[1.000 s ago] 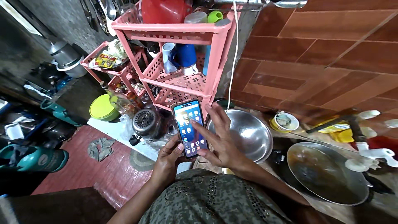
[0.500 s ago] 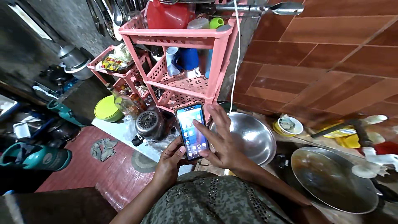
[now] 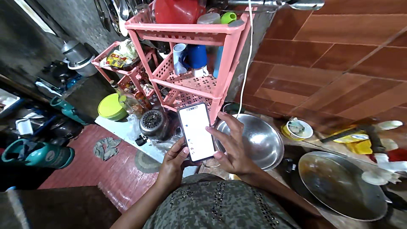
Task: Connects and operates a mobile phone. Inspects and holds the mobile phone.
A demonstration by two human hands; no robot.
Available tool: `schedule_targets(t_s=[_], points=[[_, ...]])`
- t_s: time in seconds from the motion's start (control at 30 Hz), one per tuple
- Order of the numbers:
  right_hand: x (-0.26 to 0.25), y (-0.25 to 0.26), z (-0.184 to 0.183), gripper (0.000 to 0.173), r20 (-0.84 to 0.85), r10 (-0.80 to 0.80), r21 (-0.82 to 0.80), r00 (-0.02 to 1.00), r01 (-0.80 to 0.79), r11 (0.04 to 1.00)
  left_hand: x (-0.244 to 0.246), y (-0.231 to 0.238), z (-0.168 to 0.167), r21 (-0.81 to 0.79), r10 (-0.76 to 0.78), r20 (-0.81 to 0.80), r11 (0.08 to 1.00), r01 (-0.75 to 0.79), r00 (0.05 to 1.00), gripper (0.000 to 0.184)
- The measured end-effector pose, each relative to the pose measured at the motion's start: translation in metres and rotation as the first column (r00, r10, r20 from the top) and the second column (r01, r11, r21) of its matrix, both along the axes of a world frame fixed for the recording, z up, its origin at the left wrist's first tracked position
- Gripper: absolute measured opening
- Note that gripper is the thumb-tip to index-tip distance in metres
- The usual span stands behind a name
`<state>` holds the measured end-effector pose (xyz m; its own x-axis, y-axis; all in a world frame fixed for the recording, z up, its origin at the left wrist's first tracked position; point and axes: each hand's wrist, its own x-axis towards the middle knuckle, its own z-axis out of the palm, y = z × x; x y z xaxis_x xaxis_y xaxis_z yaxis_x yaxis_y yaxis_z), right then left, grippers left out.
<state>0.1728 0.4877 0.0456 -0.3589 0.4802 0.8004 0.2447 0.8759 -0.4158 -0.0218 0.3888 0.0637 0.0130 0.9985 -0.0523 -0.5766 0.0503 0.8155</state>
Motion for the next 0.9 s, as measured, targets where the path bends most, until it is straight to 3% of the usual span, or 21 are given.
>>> schedule_targets(t_s=[0.9], points=[[-0.001,-0.0035,-0.0104,0.055,0.02,0.116,-0.004,0.993,-0.116,0.993,-0.0028,-0.0025,-0.002,-0.006,0.042,0.035,0.999,-0.042,0.999,0.038]])
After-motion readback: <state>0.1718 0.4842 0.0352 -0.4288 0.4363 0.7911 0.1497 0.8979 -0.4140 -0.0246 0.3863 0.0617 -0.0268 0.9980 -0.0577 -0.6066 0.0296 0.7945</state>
